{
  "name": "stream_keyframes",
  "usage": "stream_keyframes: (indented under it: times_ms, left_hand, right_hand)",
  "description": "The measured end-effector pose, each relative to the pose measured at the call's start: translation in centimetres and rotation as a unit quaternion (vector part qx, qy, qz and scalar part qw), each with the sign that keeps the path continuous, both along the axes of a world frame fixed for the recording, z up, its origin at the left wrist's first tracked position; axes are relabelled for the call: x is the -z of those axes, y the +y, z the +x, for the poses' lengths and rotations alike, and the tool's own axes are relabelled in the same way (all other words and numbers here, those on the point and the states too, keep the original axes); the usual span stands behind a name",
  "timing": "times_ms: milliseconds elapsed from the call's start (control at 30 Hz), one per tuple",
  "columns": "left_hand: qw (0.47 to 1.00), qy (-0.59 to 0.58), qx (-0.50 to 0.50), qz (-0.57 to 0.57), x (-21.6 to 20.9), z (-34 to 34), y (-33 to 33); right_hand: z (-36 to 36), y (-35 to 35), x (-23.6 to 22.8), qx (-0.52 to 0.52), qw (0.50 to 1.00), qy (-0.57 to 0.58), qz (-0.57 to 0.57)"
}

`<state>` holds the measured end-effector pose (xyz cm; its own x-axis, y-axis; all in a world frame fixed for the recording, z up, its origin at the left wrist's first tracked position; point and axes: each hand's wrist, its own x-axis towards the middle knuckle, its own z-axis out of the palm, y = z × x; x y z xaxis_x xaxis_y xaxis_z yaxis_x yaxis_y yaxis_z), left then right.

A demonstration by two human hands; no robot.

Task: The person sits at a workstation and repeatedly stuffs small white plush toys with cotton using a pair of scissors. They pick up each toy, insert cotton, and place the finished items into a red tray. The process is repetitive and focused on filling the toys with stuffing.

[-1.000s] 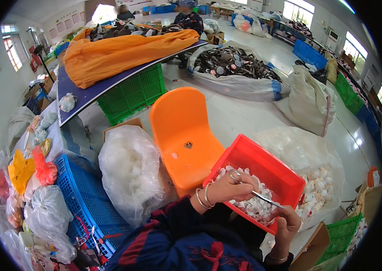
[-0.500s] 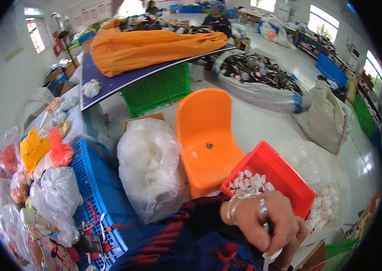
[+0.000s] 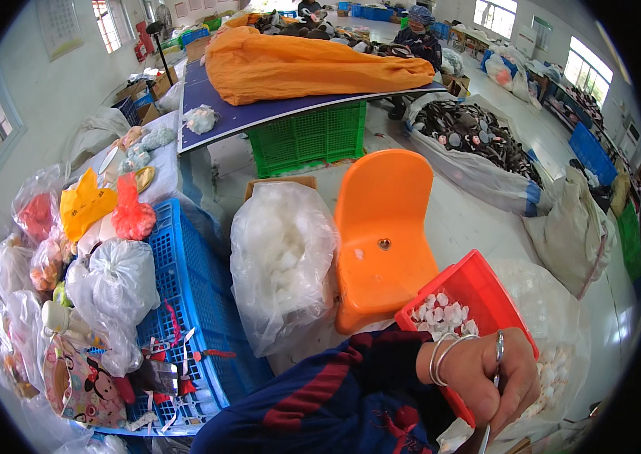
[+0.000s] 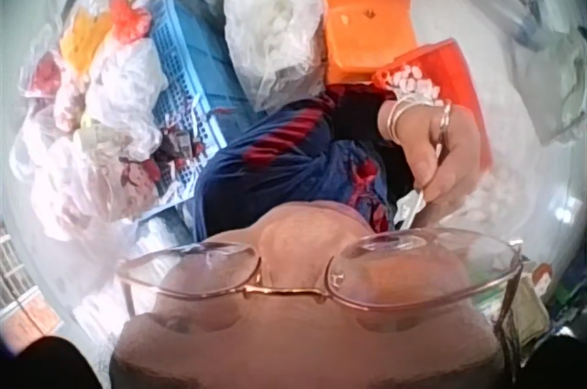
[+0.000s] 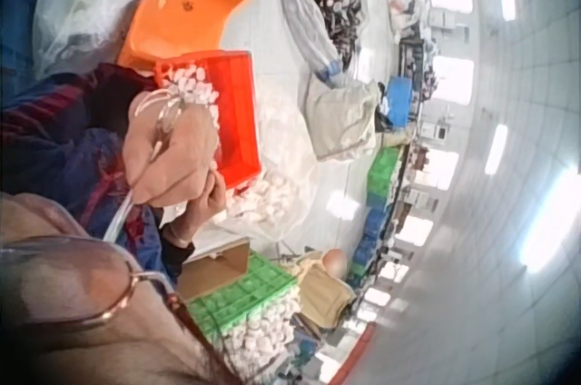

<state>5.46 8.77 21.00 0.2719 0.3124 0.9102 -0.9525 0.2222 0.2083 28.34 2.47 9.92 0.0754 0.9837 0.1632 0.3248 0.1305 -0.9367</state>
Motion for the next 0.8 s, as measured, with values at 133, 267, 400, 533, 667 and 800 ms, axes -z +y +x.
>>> stream_keyframes:
  times_ms: [133, 267, 400, 533, 667, 800]
  left_hand:
    - [1.0, -0.008, 0.006, 0.002, 0.1, 0.3, -0.1]
    - [1.0, -0.015, 0.001, 0.017, -0.1, 0.2, 0.1]
    - [0.999, -0.026, 0.02, -0.006, -0.2, 0.3, -0.4]
    - [1.0, -0.027, 0.013, 0.004, -0.3, 0.0, -0.4]
    - [0.999, -0.03, -0.017, 0.02, -0.2, -0.7, -0.2]
    - [0.999, -0.032, -0.015, 0.025, -0.3, -1.4, -0.3]
  right_hand:
    - [-0.8, -0.1, -0.2, 0.008, 1.0, 0.012, 0.019]
    - [-0.7, -0.1, -0.7, 0.003, 1.0, -0.007, -0.012]
    - [0.0, -0.1, 0.5, 0.008, 1.0, 0.011, -0.015]
    - [3.5, 2.7, 3.4, -0.186, 0.946, -0.095, 0.246]
    - [0.5, 0.2, 1.7, 0.001, 1.0, 0.016, 0.011]
    - [-0.6, 0.2, 1.2, 0.017, 0.999, 0.0, 0.037]
